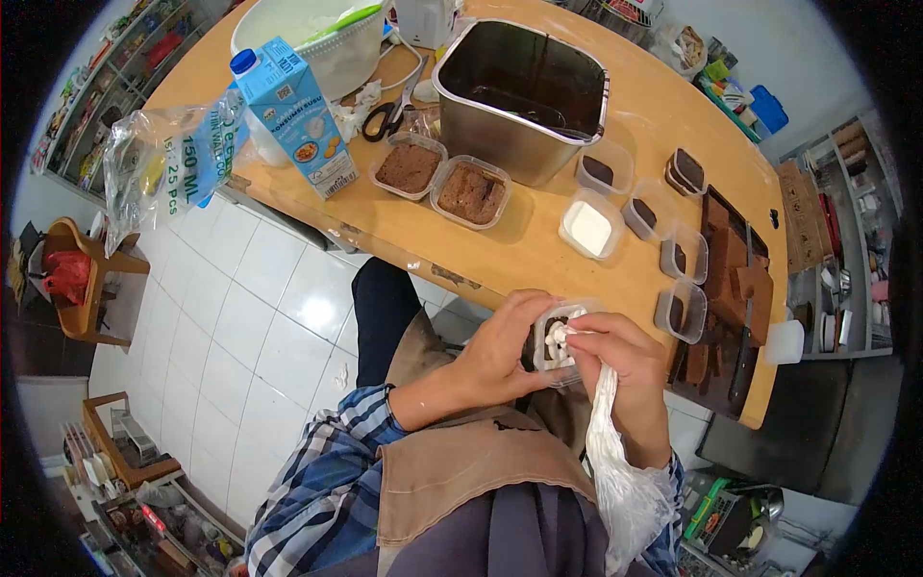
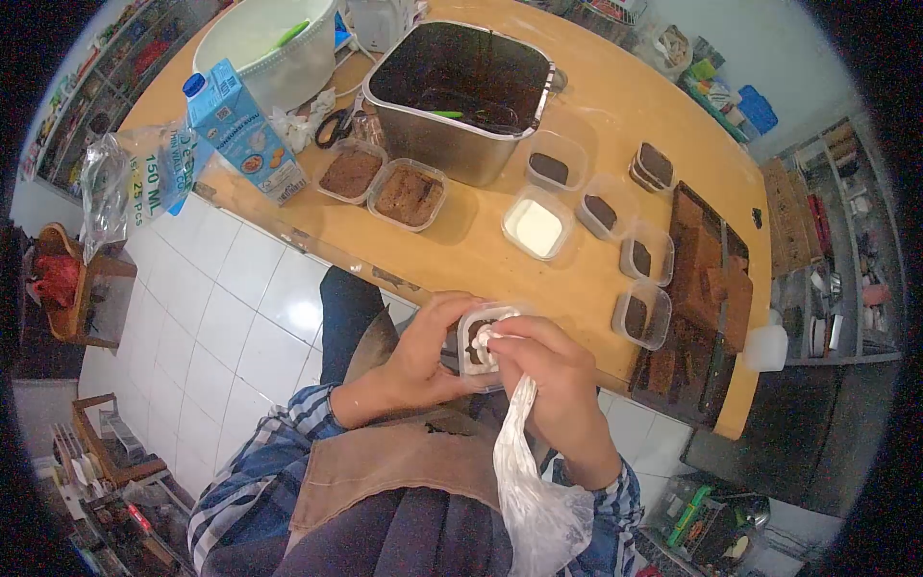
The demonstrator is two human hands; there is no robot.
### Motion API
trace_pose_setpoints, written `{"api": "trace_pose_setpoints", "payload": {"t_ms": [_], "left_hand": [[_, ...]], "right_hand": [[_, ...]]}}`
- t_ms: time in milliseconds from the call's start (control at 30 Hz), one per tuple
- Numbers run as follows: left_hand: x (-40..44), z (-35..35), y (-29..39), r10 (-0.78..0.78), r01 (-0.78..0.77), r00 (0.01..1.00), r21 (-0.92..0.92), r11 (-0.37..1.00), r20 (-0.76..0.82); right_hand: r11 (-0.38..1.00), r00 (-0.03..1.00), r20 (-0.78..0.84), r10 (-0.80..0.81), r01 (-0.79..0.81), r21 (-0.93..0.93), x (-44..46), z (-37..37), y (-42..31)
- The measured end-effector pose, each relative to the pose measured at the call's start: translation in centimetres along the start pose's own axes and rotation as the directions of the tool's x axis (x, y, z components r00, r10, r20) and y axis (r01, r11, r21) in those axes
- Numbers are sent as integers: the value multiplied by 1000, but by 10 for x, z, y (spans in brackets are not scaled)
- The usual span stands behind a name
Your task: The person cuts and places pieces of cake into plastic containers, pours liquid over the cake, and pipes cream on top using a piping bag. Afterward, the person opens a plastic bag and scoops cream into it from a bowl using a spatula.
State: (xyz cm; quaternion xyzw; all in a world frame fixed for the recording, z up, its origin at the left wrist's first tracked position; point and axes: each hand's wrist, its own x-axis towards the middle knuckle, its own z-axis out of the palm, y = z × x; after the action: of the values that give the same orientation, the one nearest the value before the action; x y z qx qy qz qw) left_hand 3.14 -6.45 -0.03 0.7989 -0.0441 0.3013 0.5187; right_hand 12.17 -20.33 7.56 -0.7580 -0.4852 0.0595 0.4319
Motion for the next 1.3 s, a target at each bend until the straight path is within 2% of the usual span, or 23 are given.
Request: {"api": "trace_pose_setpoints", "payload": {"t_ms": [333,433,633,833,933,1033,1300], "left_hand": [[-1,1,0,12,-12,1000,-8,1000,8],[-2,1,2,-20,20,1000,-12,1000,23],[-2,3,3,14,-13,999,-13,1000,34],[-3,4,1,-9,9,999,-15,1000,47],[-2,3,2,-3,4,999,-19,1000,41],[0,2,5,-17,18,998,-25,1000,55],[-1,2,3,-11,12,999,-33,999,31]], "right_hand": [[993,998,-21,60,-58,102,-3,-3,4],[994,998,-27,56,-53,98,-2,-3,4],[998,995,-85,49,-44,52,-5,3,12],[998,998,-56,42,-45,-49,-3,-1,3],[997,998,-18,68,-67,40,-8,-1,8],[998,998,-37,60,-59,9,-7,0,4],[998,999,32,32,-30,-47,-3,-8,0]]}}
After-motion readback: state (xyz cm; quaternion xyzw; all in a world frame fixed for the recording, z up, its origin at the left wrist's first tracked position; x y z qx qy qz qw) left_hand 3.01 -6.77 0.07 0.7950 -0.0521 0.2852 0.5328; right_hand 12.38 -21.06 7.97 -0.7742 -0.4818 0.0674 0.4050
